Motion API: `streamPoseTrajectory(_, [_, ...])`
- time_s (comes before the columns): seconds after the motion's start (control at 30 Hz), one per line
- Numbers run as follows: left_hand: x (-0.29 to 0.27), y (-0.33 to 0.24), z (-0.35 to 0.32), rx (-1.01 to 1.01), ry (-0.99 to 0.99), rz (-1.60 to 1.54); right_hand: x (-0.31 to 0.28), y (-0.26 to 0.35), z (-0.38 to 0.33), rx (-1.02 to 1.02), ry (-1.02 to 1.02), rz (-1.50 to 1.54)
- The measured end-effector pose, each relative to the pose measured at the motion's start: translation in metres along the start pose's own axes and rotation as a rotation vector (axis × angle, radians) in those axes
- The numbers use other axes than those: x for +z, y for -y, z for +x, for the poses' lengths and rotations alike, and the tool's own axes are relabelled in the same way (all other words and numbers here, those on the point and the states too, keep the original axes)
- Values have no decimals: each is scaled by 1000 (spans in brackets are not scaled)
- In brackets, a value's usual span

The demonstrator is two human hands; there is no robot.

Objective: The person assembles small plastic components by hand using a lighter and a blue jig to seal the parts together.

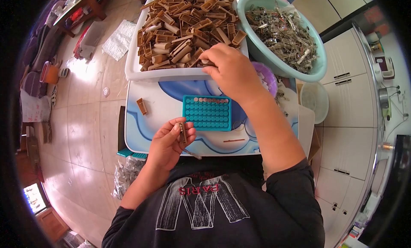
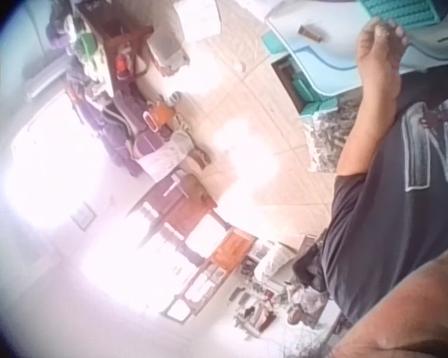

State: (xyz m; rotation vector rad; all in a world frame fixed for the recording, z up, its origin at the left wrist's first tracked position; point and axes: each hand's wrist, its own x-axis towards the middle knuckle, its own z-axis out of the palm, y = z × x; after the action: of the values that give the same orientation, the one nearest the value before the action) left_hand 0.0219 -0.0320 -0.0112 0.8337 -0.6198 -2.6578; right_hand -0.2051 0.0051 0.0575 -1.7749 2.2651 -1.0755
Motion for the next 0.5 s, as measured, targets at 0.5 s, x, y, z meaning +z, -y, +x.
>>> streamPoseTrajectory(0.5, [14,9,-4,23,6,116,18,26,-78,536,-93,1151])
